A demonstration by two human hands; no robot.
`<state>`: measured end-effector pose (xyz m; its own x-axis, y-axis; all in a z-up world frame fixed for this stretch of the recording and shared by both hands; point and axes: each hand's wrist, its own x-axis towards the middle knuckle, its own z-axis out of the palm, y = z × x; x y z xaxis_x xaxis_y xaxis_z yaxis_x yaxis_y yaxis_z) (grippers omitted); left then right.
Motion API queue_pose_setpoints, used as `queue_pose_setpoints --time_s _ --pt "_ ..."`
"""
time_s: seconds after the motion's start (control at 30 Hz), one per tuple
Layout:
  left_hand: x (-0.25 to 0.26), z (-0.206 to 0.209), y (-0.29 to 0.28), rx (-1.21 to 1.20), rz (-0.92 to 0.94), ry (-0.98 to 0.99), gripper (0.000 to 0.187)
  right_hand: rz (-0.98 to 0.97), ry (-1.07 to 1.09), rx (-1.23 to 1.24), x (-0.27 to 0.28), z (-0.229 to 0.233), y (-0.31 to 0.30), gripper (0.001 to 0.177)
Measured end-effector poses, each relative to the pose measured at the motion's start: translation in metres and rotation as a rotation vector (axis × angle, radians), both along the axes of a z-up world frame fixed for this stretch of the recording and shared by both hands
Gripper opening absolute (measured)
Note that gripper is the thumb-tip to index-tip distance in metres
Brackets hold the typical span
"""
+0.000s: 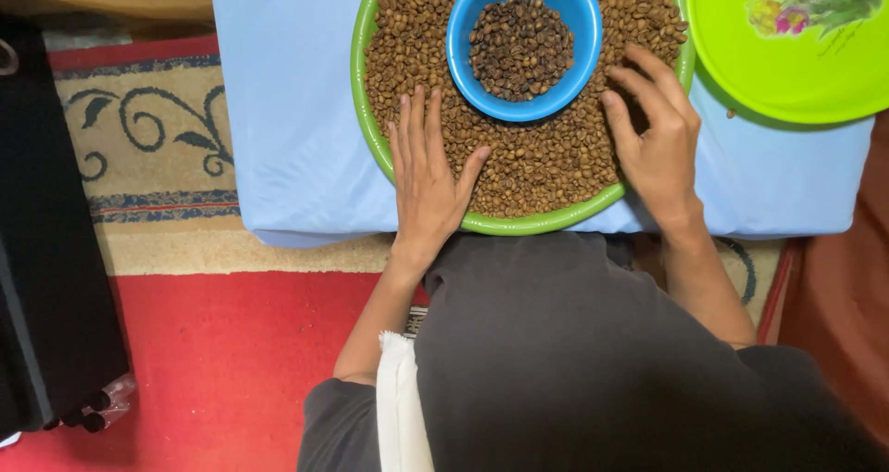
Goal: Manually sorting coffee beans by picking out specific beans from a large tray and placing them into a smaller bowl.
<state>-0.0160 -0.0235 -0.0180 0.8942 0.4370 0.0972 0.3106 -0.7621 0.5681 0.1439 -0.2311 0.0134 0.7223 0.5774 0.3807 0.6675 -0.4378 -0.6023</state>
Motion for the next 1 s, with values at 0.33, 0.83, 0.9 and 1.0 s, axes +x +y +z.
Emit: queue_pose_setpoints --time_s 0.33,0.83,0.9,1.0 --pt "-0.008 0.003 0.002 0.109 -0.04 -0.095 0.054 0.117 0.146 -0.069 -0.007 -0.005 -0.017 0.021" --pt "-0.009 0.045 0.008 0.276 -0.35 0.024 0.046 0.198 0.363 -0.345 -0.019 0.035 -0.017 0.055" --pt "-0.007 0.047 0.005 0.278 -0.303 -0.058 0.032 0.183 0.367 -0.279 -0.02 0.039 -0.013 0.051" --pt "-0.007 0.048 0.005 0.227 -0.303 -0.098 0.03 0.203 0.087 -0.348 -0.016 0.025 -0.027 0.033"
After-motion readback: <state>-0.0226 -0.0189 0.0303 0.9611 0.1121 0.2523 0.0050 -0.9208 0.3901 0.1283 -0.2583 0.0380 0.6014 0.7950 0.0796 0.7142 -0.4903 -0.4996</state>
